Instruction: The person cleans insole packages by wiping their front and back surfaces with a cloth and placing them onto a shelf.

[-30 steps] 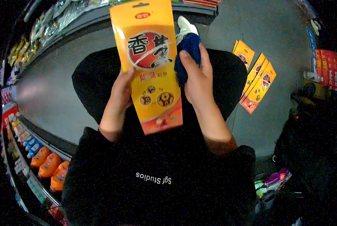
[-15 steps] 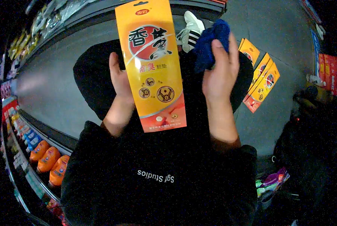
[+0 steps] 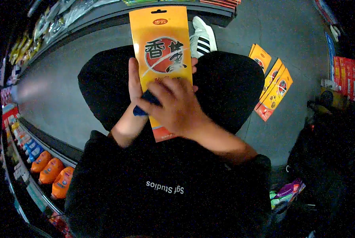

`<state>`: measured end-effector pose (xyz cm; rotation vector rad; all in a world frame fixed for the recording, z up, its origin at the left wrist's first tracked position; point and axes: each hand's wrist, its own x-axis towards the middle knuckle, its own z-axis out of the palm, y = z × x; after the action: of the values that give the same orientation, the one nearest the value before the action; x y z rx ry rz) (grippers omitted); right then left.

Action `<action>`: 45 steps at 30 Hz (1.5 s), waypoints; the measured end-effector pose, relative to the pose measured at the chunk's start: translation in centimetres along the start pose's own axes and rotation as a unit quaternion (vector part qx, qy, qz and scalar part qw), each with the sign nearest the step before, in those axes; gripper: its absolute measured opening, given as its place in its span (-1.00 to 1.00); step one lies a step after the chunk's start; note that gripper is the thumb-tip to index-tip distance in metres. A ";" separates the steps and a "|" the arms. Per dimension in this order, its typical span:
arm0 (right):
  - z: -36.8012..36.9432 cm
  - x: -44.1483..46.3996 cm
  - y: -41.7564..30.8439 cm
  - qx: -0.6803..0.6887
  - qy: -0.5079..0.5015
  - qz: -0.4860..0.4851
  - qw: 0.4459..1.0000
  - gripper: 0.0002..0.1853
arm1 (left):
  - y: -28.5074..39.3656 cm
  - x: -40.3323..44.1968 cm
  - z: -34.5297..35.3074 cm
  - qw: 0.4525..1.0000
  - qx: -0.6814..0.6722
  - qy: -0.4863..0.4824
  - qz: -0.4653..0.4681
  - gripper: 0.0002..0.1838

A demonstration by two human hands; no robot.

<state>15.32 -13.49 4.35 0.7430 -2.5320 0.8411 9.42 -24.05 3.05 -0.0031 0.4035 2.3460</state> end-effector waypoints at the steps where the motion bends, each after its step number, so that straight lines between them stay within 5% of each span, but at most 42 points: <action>1: -0.5 0.7 0.9 -0.052 -0.005 0.042 0.998 -0.53 | -0.2 -0.4 -0.6 0.998 -0.050 0.014 0.022 -0.14; 6: -3.0 3.8 5.7 -0.090 0.061 0.142 0.984 -0.52 | -0.3 -0.9 -0.5 0.990 -0.099 -0.100 0.009 -0.23; 7: -2.7 3.5 4.8 -0.080 0.035 0.132 0.987 -0.54 | 0.0 -1.0 -0.2 0.999 -0.032 0.027 0.029 -0.20; 12: -0.5 0.8 0.6 -0.024 -0.033 0.036 0.999 -0.52 | 0.5 -0.5 -0.7 0.997 0.051 -0.064 0.004 -0.18; 14: -1.5 1.9 3.2 -0.147 -0.006 0.075 0.986 -0.51 | -0.5 -1.5 -1.3 0.976 -0.219 -0.011 -0.005 -0.15; 16: -3.0 3.9 5.9 -0.157 0.075 0.123 0.977 -0.53 | -0.5 -1.6 -0.4 0.983 -0.176 0.027 -0.031 -0.10; 18: -4.5 4.4 8.4 -0.197 0.111 0.168 0.960 -0.57 | -0.3 -1.4 0.7 0.994 -0.025 -0.036 -0.097 -0.06; 26: -7.2 -0.3 7.7 0.092 0.279 0.312 0.904 -0.66 | 1.8 -0.6 0.3 1.000 0.012 0.004 -0.007 0.08; 30: -6.1 -4.2 6.7 0.265 0.053 0.417 0.868 -0.83 | 3.2 1.2 0.5 0.999 -0.022 0.025 0.021 0.00; 32: -6.4 -3.5 5.7 0.276 0.030 0.400 0.874 -0.85 | 3.8 2.3 0.3 0.998 -0.040 -0.024 0.039 -0.03; 34: -7.2 -2.8 5.4 0.308 -0.155 0.342 0.874 -0.81 | 4.6 3.0 0.7 0.997 -0.010 -0.058 0.040 -0.05; 36: -7.0 -3.0 5.2 0.391 -0.220 0.314 0.837 -0.75 | 5.1 3.6 0.4 0.995 -0.020 -0.084 0.042 -0.08; 37: -6.9 -2.6 4.9 0.418 -0.234 0.267 0.836 -0.73 | 5.3 3.9 0.5 0.995 -0.001 -0.085 0.053 -0.09; 40: -6.4 -3.1 4.3 0.507 -0.217 0.342 0.761 -0.76 | 5.9 4.4 0.5 0.994 0.040 -0.072 0.074 -0.10; 45: -5.0 -4.3 4.1 0.540 -0.096 0.334 0.766 -0.72 | 5.5 5.2 1.7 0.991 0.117 0.000 0.070 -0.17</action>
<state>17.19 -5.95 4.20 0.1099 -2.2674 2.6875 2.15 -23.74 5.66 0.1413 0.6957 2.4215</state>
